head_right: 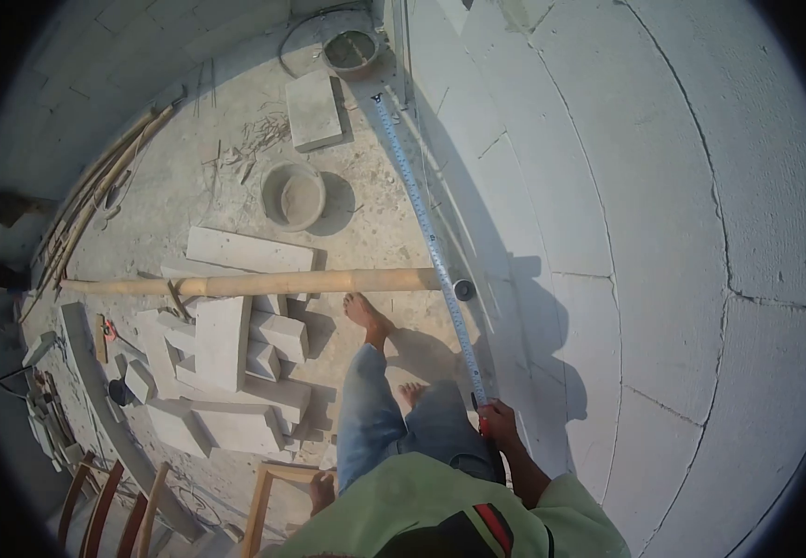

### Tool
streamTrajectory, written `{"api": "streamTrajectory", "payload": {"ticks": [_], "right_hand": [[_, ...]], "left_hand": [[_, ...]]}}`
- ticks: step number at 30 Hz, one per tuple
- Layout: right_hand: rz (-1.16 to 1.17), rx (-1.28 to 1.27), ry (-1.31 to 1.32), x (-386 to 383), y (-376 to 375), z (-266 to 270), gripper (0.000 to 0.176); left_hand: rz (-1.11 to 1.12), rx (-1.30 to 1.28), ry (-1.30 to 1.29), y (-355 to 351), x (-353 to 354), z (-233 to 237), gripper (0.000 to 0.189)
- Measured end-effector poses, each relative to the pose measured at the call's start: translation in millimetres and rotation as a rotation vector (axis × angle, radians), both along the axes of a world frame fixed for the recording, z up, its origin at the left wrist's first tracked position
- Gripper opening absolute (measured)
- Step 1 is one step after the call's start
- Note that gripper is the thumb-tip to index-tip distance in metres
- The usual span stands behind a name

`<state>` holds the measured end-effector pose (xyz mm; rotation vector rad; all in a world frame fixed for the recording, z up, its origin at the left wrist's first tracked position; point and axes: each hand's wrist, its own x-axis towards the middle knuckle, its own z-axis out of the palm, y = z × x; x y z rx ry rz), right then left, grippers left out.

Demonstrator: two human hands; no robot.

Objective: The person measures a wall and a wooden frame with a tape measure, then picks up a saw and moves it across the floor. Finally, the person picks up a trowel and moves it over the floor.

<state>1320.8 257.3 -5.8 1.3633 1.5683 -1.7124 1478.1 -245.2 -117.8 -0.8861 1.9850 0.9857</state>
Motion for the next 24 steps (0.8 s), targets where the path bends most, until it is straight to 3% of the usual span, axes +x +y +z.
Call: {"api": "streamTrajectory", "payload": {"ticks": [1, 2, 4, 6, 7, 8, 11, 13, 17, 20, 22, 24], "right_hand": [[-0.022, 0.028, -0.025, -10, -3, 2, 0.022], [-0.034, 0.059, -0.045, -22, -1, 4, 0.022], [-0.019, 0.04, -0.017, -49, -1, 7, 0.022], [-0.07, 0.045, -0.01, -82, -7, 19, 0.021], [-0.074, 0.05, -0.012, -95, -9, 24, 0.021], [-0.078, 0.058, -0.006, -106, -8, 27, 0.021], [-0.12, 0.089, 0.03, -129, -8, 34, 0.02], [-0.117, 0.116, 0.031, -140, -3, 33, 0.02], [-0.144, 0.153, 0.069, -161, 3, 36, 0.018], [-0.145, 0.146, 0.084, -182, 3, 31, 0.016], [-0.056, 0.167, 0.018, -198, 4, 24, 0.02], [-0.027, 0.142, -0.032, -233, 1, 32, 0.019]], "left_hand": [[-0.13, -0.013, 0.213, 27, -64, 60, 0.043], [-0.124, -0.024, 0.199, 34, -110, 83, 0.043], [0.09, -0.034, 0.082, 36, -176, 108, 0.05], [0.136, 0.012, 0.061, 36, -227, 123, 0.049], [0.184, 0.066, 0.054, 25, -241, 131, 0.048], [0.042, 0.01, 0.184, 7, -239, 112, 0.048], [0.015, -0.017, 0.12, -8, -278, 122, 0.047], [0.037, -0.004, 0.25, -12, -295, 125, 0.046], [0.138, 0.023, 0.174, -13, -328, 148, 0.05], [-0.022, -0.086, 0.069, -24, -345, 151, 0.053], [-0.014, -0.132, 0.052, -17, -365, 169, 0.058], [-0.289, -0.035, 0.194, -44, -360, 153, 0.056]]}}
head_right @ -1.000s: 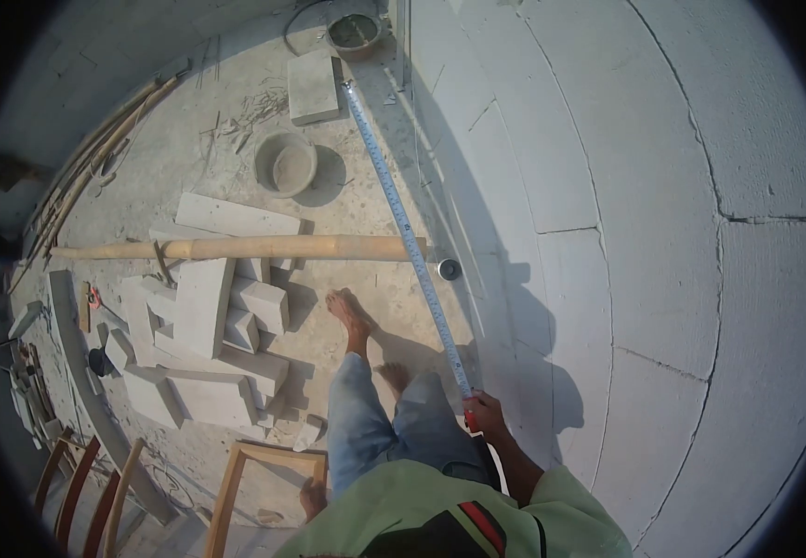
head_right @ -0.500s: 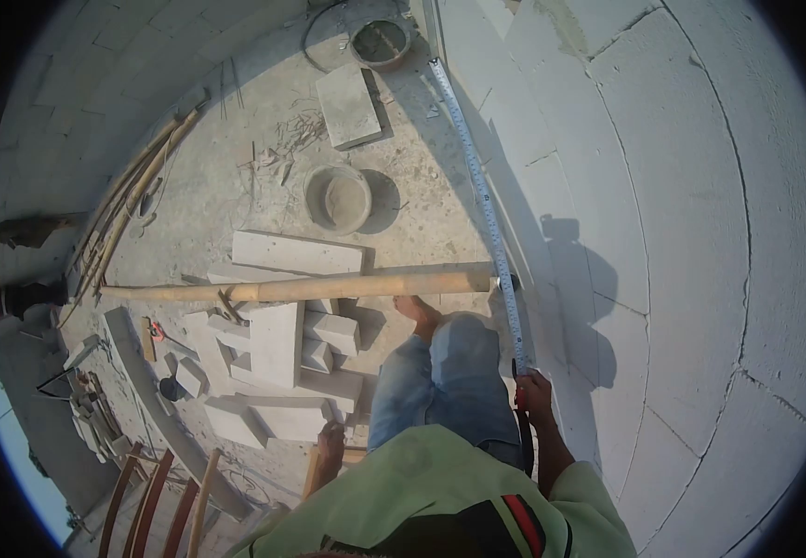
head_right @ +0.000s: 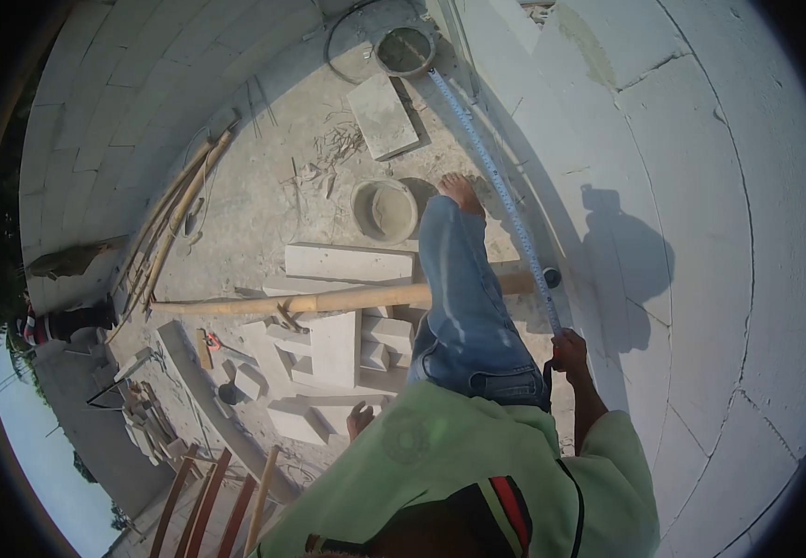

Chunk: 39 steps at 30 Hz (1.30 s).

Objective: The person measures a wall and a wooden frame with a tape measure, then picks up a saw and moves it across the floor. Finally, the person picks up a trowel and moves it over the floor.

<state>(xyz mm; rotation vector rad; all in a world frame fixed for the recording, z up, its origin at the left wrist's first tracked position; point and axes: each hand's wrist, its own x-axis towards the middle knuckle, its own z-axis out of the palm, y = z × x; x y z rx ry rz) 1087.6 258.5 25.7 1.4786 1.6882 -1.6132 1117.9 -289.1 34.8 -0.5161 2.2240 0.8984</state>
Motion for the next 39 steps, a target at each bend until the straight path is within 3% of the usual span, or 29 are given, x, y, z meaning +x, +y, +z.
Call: {"api": "streamTrajectory", "payload": {"ticks": [1, 3, 6, 8, 9, 11, 13, 16, 20, 22, 24, 25, 26, 28, 30, 31, 32, 34, 36, 39], "right_hand": [[0.037, -0.033, 0.017, -12, 3, -10, 0.019], [0.086, -0.05, 0.044, -37, 1, -34, 0.017], [0.186, -0.036, -0.012, -94, 1, -73, 0.017], [0.188, -0.044, 0.007, -163, -5, -73, 0.017], [0.203, -0.022, -0.085, -216, -8, -60, 0.016], [0.194, -0.001, -0.242, -248, -6, -55, 0.016], [0.759, 0.324, 0.243, -270, 13, -88, 0.017], [0.605, 0.232, 0.126, -324, 21, -72, 0.026], [0.571, 0.226, -0.123, -385, 33, -29, 0.033], [0.594, 0.281, -0.001, -390, 37, -21, 0.03], [0.614, 0.257, -0.091, -398, 41, -7, 0.032], [0.643, 0.266, -0.086, -396, 44, -6, 0.032], [0.672, 0.276, -0.081, -393, 46, -8, 0.032], [0.627, 0.298, -0.098, -388, 47, -4, 0.032], [0.611, 0.294, -0.086, -387, 50, 1, 0.032], [0.593, 0.284, -0.106, -389, 49, 7, 0.031], [0.574, 0.27, -0.126, -389, 46, 10, 0.031], [0.581, 0.32, -0.107, -394, 46, 12, 0.029], [0.514, 0.281, -0.112, -395, 39, 9, 0.028], [0.761, 0.47, -0.195, -414, 22, -1, 0.023]], "left_hand": [[0.002, -0.008, -0.015, 2, -9, 7, 0.056], [0.477, 0.091, -0.084, 21, -51, 25, 0.047], [0.625, 0.016, -0.092, 50, -145, 39, 0.048], [0.651, 0.065, -0.083, 58, -208, 38, 0.052], [0.639, 0.071, -0.093, 62, -247, 28, 0.052], [0.572, 0.13, -0.079, 66, -309, 36, 0.055], [0.538, 0.19, 0.043, 92, -392, 44, 0.058], [0.53, 0.136, 0.175, 121, -490, 76, 0.057], [0.554, 0.069, 0.327, 111, -534, 95, 0.054], [0.724, 0.108, 0.403, 91, -518, 79, 0.052], [0.6, 0.021, 0.3, 55, -492, 62, 0.048], [0.712, -0.071, 0.209, 67, -492, 70, 0.04], [0.743, 0.001, 0.276, 63, -474, 60, 0.032], [0.684, -0.027, 0.196, 46, -451, 37, 0.03], [-0.001, -0.234, 0.387, 37, -454, 34, 0.033], [-0.063, -0.42, 0.299, -22, -418, -48, 0.036], [0.083, -0.218, 0.215, -12, -447, -22, 0.036], [0.047, -0.206, 0.662, -54, -462, -101, 0.038], [0.36, -0.093, 0.184, 24, -573, 3, 0.04], [0.35, -0.023, 0.212, 8, -673, -10, 0.045]]}}
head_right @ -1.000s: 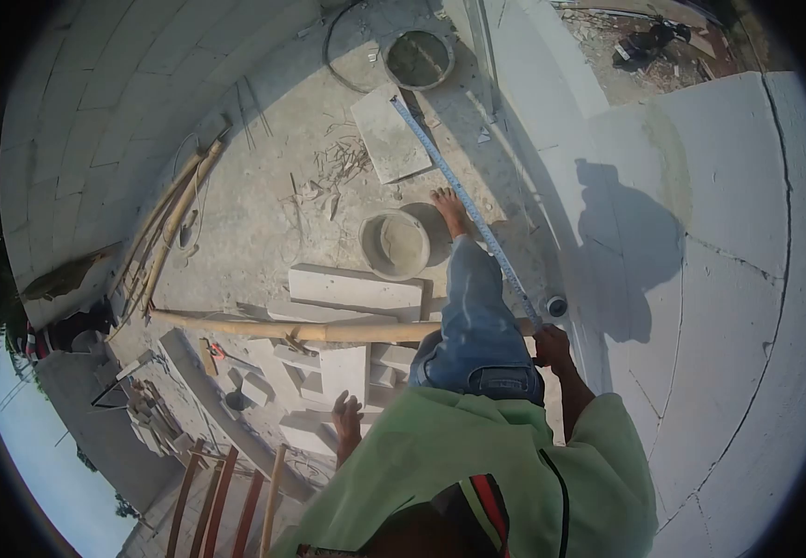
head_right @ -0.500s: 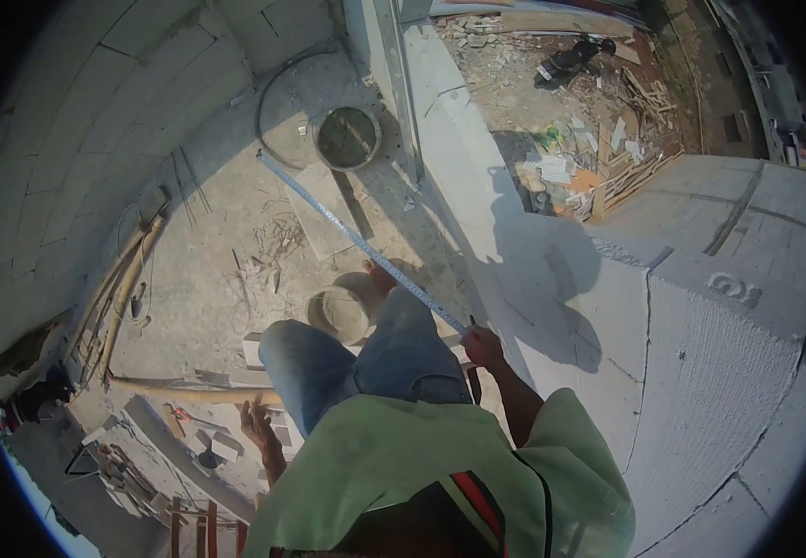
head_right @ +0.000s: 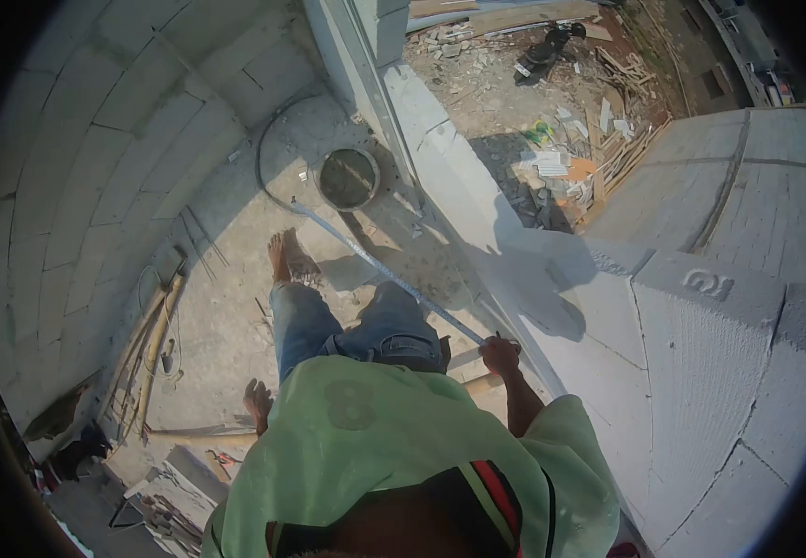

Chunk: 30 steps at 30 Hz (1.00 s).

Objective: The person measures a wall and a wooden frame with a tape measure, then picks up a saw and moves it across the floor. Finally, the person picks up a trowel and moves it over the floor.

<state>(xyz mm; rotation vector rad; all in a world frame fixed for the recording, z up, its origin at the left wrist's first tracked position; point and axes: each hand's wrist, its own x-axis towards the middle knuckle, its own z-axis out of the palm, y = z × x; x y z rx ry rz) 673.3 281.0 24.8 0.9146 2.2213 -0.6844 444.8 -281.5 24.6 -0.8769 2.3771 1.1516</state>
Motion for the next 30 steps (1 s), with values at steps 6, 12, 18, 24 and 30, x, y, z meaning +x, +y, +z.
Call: {"api": "streamTrajectory", "payload": {"ticks": [6, 12, 18, 24, 30], "right_hand": [[-0.382, 0.042, -0.143, -75, -82, 5, 0.027], [-0.637, 0.213, -0.22, -122, -235, 24, 0.027], [-0.958, 0.128, -0.224, -181, -377, 78, 0.033], [-1.59, 0.192, -0.033, -216, -534, 103, 0.027], [-1.98, 0.124, 0.064, -262, -628, 111, 0.025]], "left_hand": [[-0.178, 0.059, 0.014, 2, -204, 3, 0.051], [-0.449, -0.001, -0.272, -55, -387, -25, 0.053], [-0.55, 0.246, -0.291, -111, -567, -46, 0.05], [-0.904, -0.045, -0.297, -14, -644, 0, 0.049], [-1.171, 0.07, -0.305, 65, -650, 13, 0.048]]}}
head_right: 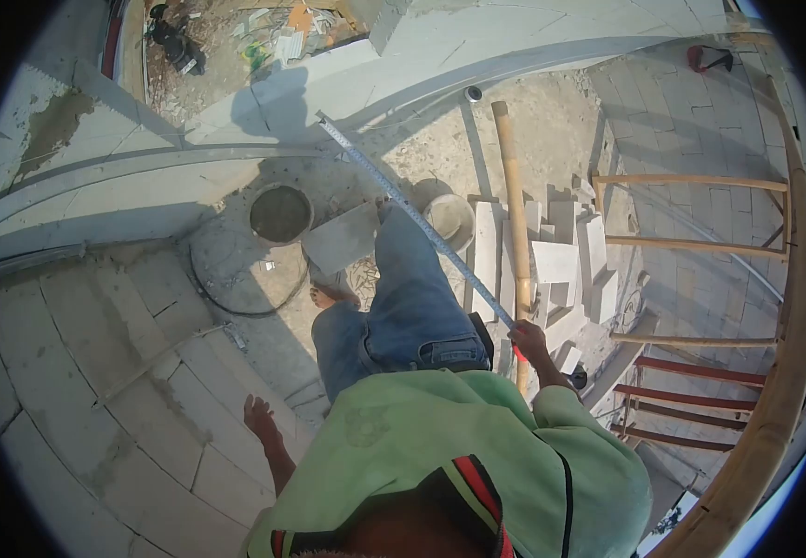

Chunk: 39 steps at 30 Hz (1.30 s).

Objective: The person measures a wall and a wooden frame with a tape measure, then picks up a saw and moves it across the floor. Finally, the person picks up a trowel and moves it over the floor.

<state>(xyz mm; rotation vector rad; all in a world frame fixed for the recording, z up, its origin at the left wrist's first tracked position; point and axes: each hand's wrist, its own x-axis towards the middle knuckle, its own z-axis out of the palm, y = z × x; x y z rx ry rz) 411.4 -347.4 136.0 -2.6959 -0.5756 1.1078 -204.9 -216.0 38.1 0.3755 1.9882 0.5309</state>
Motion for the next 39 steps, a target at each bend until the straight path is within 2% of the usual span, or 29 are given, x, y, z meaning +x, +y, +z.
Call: {"api": "streamTrajectory", "payload": {"ticks": [3, 6, 9, 10, 15, 17, 19, 21, 23, 26, 29, 34, 36, 37, 39], "right_hand": [[-0.052, -0.027, 0.007, -18, -20, -8, 0.024], [-0.2, 0.018, 0.126, -31, -33, -25, 0.023], [-0.249, 0.064, 0.196, -45, -24, -24, 0.023], [-0.205, 0.016, 0.191, -41, -34, -40, 0.024], [-0.341, -0.039, 0.217, -55, -45, -47, 0.026], [-0.392, -0.097, 0.214, -57, -55, -47, 0.028], [-0.434, -0.047, 0.268, -59, -65, -54, 0.028], [-0.425, -0.067, 0.296, -60, -72, -52, 0.028], [-0.454, -0.055, 0.293, -61, -83, -53, 0.028], [-0.473, -0.044, 0.308, -60, -92, -46, 0.028], [-0.5, -0.024, 0.342, -57, -90, -37, 0.028], [-0.488, 0.002, 0.349, -52, -82, -33, 0.026], [-0.428, 0.062, 0.338, -52, -93, -38, 0.028], [-0.512, -0.021, 0.369, -54, -86, -28, 0.03], [-0.467, -0.046, 0.286, -60, -99, -38, 0.029]], "left_hand": [[-0.079, 0.076, 0.006, 12, 2, 1, 0.048], [-0.15, 0.061, 0.021, 17, 14, 10, 0.047], [-0.165, -0.023, 0.014, 7, 20, 13, 0.045], [-0.182, -0.07, 0.013, 2, 21, 14, 0.045], [-0.245, -0.224, -0.055, 6, 19, 15, 0.044], [-0.283, -0.166, -0.054, 17, 21, 16, 0.044], [-0.308, -0.165, -0.051, 31, 35, 20, 0.044], [-0.314, -0.145, -0.026, 50, 49, 22, 0.045], [-0.447, -0.139, -0.029, 65, 67, 18, 0.046], [-0.459, -0.067, -0.072, 84, 98, 17, 0.046], [-0.503, 0.017, -0.105, 94, 122, 11, 0.048], [-0.554, -0.014, -0.15, 95, 149, 19, 0.047], [-0.552, -0.043, -0.151, 83, 143, 6, 0.047], [-0.508, -0.05, -0.116, 78, 136, 1, 0.047], [-0.491, -0.086, -0.11, 62, 118, -10, 0.046]]}}
